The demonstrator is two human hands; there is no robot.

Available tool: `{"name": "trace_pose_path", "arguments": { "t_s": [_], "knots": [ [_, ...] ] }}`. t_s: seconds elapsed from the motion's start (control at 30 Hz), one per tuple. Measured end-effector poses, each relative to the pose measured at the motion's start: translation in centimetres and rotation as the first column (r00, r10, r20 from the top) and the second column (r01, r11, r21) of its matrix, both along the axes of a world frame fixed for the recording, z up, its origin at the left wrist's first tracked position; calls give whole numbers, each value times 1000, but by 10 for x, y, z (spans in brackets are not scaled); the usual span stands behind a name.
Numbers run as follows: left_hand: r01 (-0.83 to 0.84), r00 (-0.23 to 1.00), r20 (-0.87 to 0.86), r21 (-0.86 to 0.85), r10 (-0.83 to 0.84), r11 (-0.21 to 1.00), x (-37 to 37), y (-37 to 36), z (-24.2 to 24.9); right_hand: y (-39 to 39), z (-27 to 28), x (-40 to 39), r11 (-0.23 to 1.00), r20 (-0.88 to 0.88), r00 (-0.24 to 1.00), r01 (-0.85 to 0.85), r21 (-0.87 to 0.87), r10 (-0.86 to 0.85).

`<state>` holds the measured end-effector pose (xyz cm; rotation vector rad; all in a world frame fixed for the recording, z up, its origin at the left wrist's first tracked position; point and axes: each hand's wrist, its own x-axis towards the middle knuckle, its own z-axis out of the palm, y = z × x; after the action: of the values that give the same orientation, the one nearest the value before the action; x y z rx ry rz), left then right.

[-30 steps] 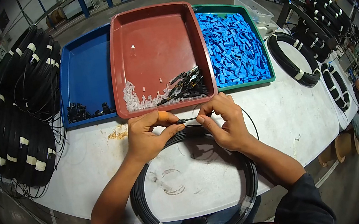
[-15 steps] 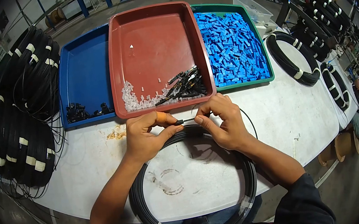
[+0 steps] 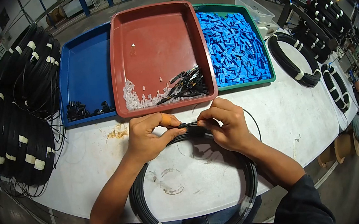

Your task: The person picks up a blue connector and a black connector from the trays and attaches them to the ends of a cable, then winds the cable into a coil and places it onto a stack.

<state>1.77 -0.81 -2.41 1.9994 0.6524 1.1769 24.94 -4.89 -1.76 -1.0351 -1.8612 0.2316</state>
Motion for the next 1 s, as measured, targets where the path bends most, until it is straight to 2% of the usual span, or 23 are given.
{"name": "trace_pose_path", "arguments": {
  "t_s": [0.2, 0.27, 0.4, 0.47, 0.5, 0.6, 0.67, 0.8, 1.0],
  "knots": [
    [-39, 999, -31, 17, 40, 999, 2, -2, 4, -2, 1, -1, 999, 45, 998, 36, 18, -37],
    [-40, 999, -28, 23, 40, 999, 2, -2, 5, -2, 4, 0, 996, 121, 992, 37, 80, -47],
    [-19, 1000, -23, 29, 20, 999, 2, 0, 1, 1, 1, 2, 999, 71, 997, 12, 51, -15],
    [-23, 999, -46, 50, 25, 999, 1, -1, 4, -1, 5, 2, 997, 179, 983, 15, 77, -29],
    [-26, 997, -68, 70, 31, 997, 1, -1, 5, -2, 5, 2, 997, 179, 983, 15, 77, -29],
    [-34, 999, -23, 46, 35, 998, 1, 0, 1, -2, 3, -1, 997, 126, 991, 30, 66, -38],
    [-33, 999, 12, 2, 33, 999, 1, 0, -1, 0, -1, -2, 1000, -10, 1000, 3, -26, -4],
    [-13, 995, 96, -102, 23, 995, 1, -1, -3, -2, 1, -2, 998, -51, 999, -17, -66, 14],
    [-15, 995, 99, -96, 25, 995, 0, 0, -5, -4, 4, -2, 998, -55, 998, -33, -51, 31]
  ]
}}
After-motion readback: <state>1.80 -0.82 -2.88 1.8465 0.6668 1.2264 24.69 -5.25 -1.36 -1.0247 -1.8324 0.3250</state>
